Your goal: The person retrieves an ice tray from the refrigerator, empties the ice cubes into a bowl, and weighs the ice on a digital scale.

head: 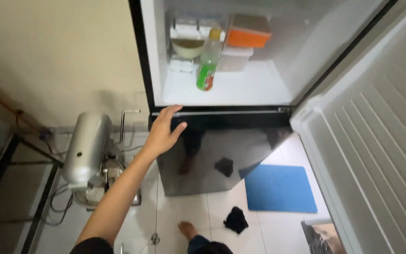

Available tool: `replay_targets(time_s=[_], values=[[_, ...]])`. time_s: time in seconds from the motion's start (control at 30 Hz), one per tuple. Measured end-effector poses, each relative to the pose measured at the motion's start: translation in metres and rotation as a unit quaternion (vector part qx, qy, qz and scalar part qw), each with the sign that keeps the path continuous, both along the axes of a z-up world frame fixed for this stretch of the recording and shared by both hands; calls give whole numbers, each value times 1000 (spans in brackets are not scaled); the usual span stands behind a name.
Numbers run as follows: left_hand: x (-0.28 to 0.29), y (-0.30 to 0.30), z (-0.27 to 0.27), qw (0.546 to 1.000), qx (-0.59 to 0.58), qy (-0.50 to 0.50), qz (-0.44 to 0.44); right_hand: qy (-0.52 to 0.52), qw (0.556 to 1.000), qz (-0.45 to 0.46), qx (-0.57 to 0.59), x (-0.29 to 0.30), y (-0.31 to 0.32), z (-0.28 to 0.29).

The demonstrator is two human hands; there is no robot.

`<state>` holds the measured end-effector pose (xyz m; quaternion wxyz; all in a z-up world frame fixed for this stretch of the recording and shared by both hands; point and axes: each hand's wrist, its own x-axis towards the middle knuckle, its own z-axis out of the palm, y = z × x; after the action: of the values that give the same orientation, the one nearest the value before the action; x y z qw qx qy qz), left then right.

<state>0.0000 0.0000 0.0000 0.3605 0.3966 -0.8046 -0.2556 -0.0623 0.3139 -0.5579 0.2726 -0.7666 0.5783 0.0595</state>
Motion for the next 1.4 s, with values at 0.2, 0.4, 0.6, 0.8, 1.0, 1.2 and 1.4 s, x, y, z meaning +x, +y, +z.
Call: replay_targets(time_s=[0.2,0.4,0.6,0.8,1.0,1.2,1.4], values=[[-60,-97,-10,990,29,-76,115,-417,750,-513,10,-258,4,495],[-82,-127,13,966,-2,-143,214,-377,787,-355,-335,-179,-215,555],[-95,-142,5,931,-47,-245,267,-415,752,-299,-416,-127,-342,577],[-85,-97,12,929,-126,-232,259,-314,708,-440,-454,-161,-322,573],[-71,-49,-1,925,-175,-208,267,-303,667,-410,-543,-192,-293,580],[-53,3,12,857,-392,-103,317,-206,761,-137,-599,-124,-274,614],[-20,58,16,938,-215,-137,237,-119,801,-168,-563,-165,-324,566]])
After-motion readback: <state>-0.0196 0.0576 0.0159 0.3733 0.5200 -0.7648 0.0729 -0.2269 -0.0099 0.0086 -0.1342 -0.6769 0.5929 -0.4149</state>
